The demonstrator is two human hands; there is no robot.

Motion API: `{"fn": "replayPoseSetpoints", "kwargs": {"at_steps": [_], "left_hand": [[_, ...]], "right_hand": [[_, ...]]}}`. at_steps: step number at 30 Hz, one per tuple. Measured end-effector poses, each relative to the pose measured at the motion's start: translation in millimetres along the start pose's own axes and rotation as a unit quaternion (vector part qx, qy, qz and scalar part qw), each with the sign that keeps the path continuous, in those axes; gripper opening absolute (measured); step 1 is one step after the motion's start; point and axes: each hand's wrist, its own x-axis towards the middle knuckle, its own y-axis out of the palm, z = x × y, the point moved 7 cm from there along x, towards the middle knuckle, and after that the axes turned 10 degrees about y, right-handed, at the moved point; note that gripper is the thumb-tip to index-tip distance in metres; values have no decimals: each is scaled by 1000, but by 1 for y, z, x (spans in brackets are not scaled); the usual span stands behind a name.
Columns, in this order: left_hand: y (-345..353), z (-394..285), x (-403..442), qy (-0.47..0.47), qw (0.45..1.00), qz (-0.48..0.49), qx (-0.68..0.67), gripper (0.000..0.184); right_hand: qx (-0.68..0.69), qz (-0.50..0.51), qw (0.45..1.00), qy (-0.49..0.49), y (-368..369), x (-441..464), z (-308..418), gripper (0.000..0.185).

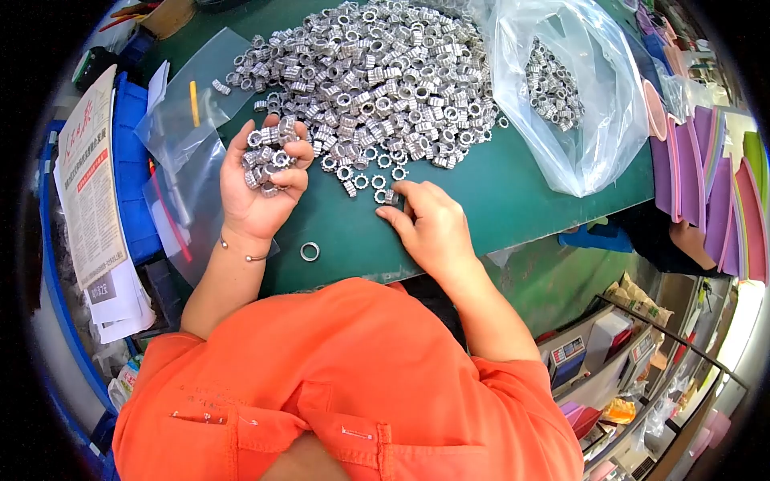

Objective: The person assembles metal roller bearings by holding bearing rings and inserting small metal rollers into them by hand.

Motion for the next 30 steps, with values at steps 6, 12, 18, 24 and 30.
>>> {"fn": "replayPoseSetpoints", "kwargs": {"at_steps": [6, 12, 18, 24, 30], "left_hand": [[1, 0, 0, -4, 1000, -5, -13, 25], [1, 0, 0, -1, 1000, -6, -14, 24], [0, 0, 0, -2, 1000, -11, -13, 25], [0, 0, 0, -3, 1000, -10, -13, 25], [0, -1, 0, -2, 1000, 2, -2, 22]], "right_hand": [[528, 143, 799, 249, 13, -6, -25, 17], [671, 207, 653, 282, 21, -5, -24, 14], [711, 222, 586, 320, 27, -10, -28, 14], [706, 230, 598, 303, 27, -12, -27, 15], [704, 182, 597, 339, 26, -13, -26, 19]]}}
